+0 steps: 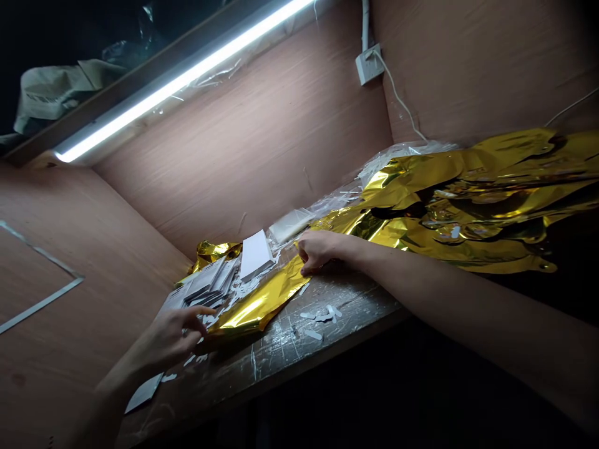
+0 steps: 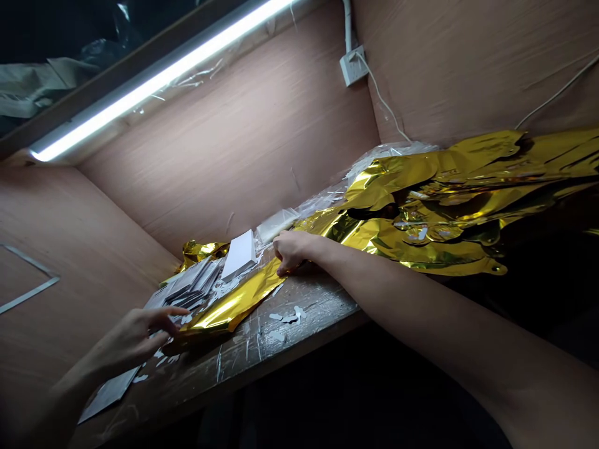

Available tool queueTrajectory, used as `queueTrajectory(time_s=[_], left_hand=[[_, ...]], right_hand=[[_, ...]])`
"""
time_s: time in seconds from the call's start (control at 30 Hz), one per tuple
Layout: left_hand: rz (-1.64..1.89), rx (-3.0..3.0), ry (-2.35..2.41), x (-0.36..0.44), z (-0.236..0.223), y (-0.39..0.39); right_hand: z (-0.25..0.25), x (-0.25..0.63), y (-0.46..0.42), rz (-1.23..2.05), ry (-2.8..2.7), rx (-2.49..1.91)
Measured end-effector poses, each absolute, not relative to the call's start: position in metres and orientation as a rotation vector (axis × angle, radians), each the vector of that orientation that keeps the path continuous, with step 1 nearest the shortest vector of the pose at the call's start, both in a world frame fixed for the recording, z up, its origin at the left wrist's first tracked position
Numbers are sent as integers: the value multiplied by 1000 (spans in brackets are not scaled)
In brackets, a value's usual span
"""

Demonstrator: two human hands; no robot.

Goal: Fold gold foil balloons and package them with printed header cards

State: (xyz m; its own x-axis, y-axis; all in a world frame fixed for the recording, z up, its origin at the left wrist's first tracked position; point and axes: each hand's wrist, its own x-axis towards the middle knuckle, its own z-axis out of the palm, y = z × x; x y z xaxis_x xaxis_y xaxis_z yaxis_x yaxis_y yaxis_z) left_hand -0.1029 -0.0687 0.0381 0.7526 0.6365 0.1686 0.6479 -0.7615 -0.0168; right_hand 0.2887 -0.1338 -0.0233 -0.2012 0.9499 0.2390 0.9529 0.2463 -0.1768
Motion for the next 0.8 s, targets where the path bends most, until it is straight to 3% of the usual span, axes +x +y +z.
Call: queueTrajectory(time_s=[0.13,0.27,0.47,0.8], left_hand=[[-457,-2767,-785,-55,26,-108],[-93,-2938,-574,-22,-3,-143],[83,-2993,-780,-41,-27,-143],[172,-3079,-1067,-66,-27,-148]], right_hand=[[-24,288,-135,-25,-2232,-1747],[-25,288,-133,39,-2233,-1768],[-27,291,-129,121,-2238,-1779],[-28,286,-130,144,-2279,-1774]])
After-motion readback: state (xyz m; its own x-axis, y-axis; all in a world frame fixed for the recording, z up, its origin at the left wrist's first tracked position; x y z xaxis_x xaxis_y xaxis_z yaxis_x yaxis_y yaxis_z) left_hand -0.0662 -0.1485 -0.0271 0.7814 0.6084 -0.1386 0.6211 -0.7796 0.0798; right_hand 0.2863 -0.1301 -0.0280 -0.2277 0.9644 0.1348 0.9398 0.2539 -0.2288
